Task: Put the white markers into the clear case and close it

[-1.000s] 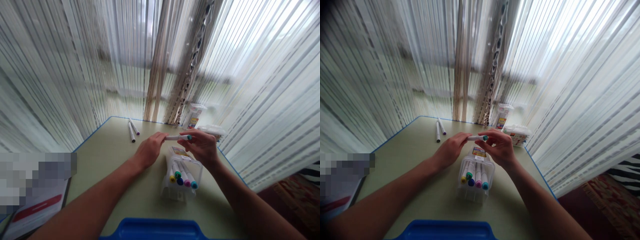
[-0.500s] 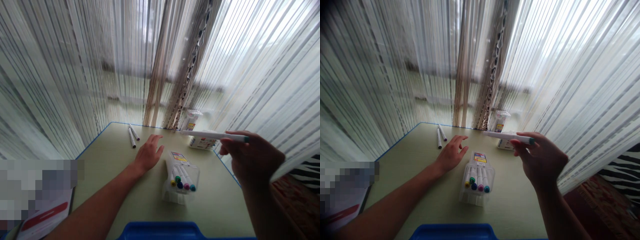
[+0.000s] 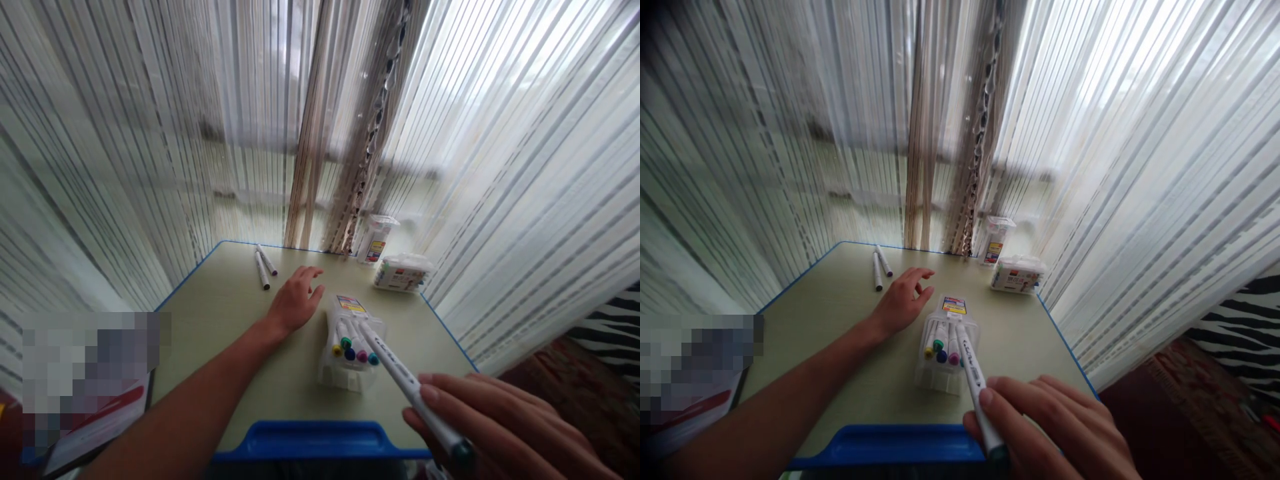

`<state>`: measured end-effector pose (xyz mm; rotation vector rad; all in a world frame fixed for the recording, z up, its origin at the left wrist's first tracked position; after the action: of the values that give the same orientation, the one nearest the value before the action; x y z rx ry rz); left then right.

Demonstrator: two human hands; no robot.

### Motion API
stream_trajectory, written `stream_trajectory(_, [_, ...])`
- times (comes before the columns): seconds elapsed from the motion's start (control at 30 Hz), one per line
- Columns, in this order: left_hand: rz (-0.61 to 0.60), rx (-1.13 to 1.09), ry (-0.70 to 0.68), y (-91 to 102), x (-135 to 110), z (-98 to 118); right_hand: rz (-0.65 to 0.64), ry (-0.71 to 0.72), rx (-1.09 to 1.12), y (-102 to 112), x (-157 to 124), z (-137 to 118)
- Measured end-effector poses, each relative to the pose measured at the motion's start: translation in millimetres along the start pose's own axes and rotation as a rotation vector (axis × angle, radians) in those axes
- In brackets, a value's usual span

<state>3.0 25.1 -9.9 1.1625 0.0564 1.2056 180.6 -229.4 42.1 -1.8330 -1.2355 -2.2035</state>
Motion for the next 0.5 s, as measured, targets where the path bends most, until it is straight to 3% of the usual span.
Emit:
stream_trajectory(0.03, [0.002, 0.001, -0.001, 0.5, -0.1, 0.5, -0.036, 0.004, 0.033, -8.6, 25.9, -6.9])
stream_trajectory(0.1, [-0.003, 0.005, -0.001, 1.1, -0.5, 1.5, -0.073, 0.040, 0.103, -18.8, 50.9, -12.1])
stream_trajectory(0.27, [-0.012, 0.022, -0.006, 0.5, -1.4, 0.9, -0.163, 0.043, 0.140, -37.5, 34.4, 3.7])
stream_trajectory(0.5, [-0.031, 0.053, -0.002, -0.6, -1.3, -4.3, -0.147, -0.003, 0.096, -62.6, 28.5, 14.1])
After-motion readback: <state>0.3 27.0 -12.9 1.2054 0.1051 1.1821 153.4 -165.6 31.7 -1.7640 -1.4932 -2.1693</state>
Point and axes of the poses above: each hand's wrist, its own x-axis towards the middle knuckle, its own y-axis out of the back of the hand, z = x × y, the point moved 3 cm from there along x, towards the middle knuckle, and after that the axes turned 11 degrees about x, right-handed, at the moved point
